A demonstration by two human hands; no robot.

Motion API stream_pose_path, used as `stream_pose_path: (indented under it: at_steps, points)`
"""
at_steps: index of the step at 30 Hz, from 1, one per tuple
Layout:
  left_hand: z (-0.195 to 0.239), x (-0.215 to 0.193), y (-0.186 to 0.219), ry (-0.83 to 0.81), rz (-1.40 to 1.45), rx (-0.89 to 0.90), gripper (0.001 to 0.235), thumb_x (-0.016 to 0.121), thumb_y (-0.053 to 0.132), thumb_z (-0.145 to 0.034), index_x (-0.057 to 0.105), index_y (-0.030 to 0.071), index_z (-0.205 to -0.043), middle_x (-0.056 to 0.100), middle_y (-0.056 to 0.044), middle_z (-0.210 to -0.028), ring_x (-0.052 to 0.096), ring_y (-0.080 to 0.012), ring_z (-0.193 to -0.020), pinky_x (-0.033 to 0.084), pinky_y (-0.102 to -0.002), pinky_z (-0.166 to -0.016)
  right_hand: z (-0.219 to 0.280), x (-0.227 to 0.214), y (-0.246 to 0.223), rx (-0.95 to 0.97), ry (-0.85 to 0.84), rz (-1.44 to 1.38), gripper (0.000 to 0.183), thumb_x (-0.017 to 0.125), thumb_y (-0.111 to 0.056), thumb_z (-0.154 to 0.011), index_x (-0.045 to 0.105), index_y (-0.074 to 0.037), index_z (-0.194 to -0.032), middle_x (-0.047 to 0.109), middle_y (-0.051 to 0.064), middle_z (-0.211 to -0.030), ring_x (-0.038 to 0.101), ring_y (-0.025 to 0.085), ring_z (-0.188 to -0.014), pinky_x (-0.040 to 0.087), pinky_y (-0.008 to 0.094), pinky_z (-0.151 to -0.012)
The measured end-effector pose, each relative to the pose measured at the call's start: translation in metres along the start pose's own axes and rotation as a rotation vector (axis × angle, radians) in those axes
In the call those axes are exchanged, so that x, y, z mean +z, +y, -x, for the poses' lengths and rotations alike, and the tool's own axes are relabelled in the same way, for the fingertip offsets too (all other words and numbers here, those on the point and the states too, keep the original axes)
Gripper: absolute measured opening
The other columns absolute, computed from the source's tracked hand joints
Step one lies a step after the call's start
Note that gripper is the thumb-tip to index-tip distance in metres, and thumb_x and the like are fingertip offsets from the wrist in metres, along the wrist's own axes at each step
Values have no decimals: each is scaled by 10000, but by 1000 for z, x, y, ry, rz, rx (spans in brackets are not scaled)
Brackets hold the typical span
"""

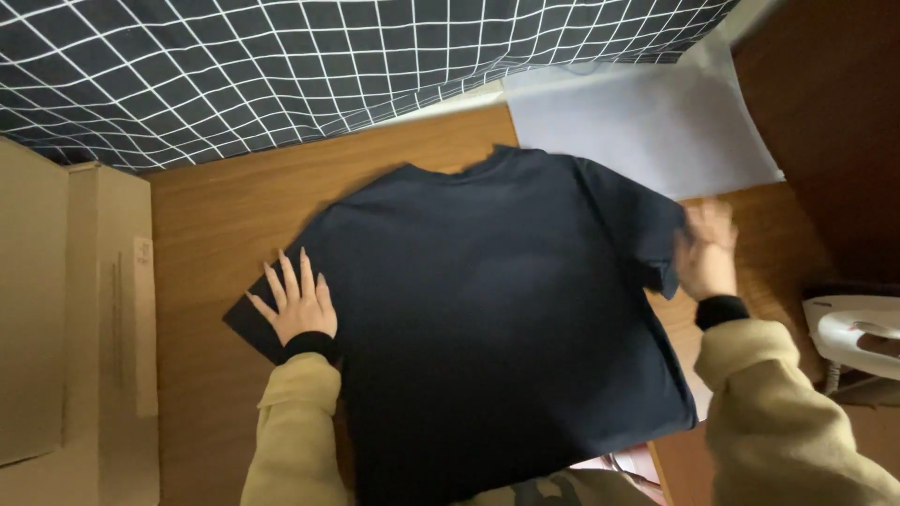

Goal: The person unpacks a black t-shirt from a plastic bag on a wooden table, unfolds it, and smooths it out. They then place the t-shirt on a metal hanger and hang it on a clothing rack.

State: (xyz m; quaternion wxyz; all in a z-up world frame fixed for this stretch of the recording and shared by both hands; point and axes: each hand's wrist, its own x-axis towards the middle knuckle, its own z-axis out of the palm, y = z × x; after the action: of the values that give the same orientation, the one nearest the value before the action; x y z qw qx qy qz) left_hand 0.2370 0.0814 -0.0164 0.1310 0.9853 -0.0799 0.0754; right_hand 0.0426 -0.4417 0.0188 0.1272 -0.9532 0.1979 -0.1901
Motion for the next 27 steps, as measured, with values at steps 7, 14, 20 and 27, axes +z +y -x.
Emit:
stream_pose_path:
  at_steps: [7, 14, 20, 27]
  points:
    - [0, -3, 3, -164, -106, -76, 475, 34, 447, -939, 22, 338, -1401, -30, 26, -1487, -74, -197, -1367, -22, -553, -1055, -27, 54, -56, -167, -278, -269, 452, 356, -206, -914, 309, -250, -1362, 204, 47, -1451, 112, 341, -1324, 114, 560, -1045]
    - [1, -8, 6, -112, -95, -65, 470, 86, 443, -945, 74, 329, -1401, 34, 15, -1488, -16, -207, -1370, 9, -552, -1063, -44, 65, -43, 4, -419, 193, 524, 171, -482, -917, 62, -333, -1407, 22, -23, -1480, -2, 204, -1359, -13, 472, -1093]
    - [0, -4, -14, -176, -124, -110, 496, 69, 518, -920, 48, 373, -1394, -7, 37, -1486, -39, -186, -1369, 4, -526, -1076, -43, 69, -3, 157, -409, 291, 509, 124, -523, -916, 57, -378, -1400, 31, 10, -1477, 10, 235, -1356, -15, 477, -1094]
    - [28, 10, -68, -74, -81, -132, 517, 88, 497, -933, 84, 293, -1408, -13, -20, -1491, -37, -233, -1368, -11, -556, -1073, -20, 73, 56, 224, -191, 61, 610, 200, -519, -943, 169, -145, -1423, 169, 175, -1447, 15, 329, -1343, 18, 498, -1083]
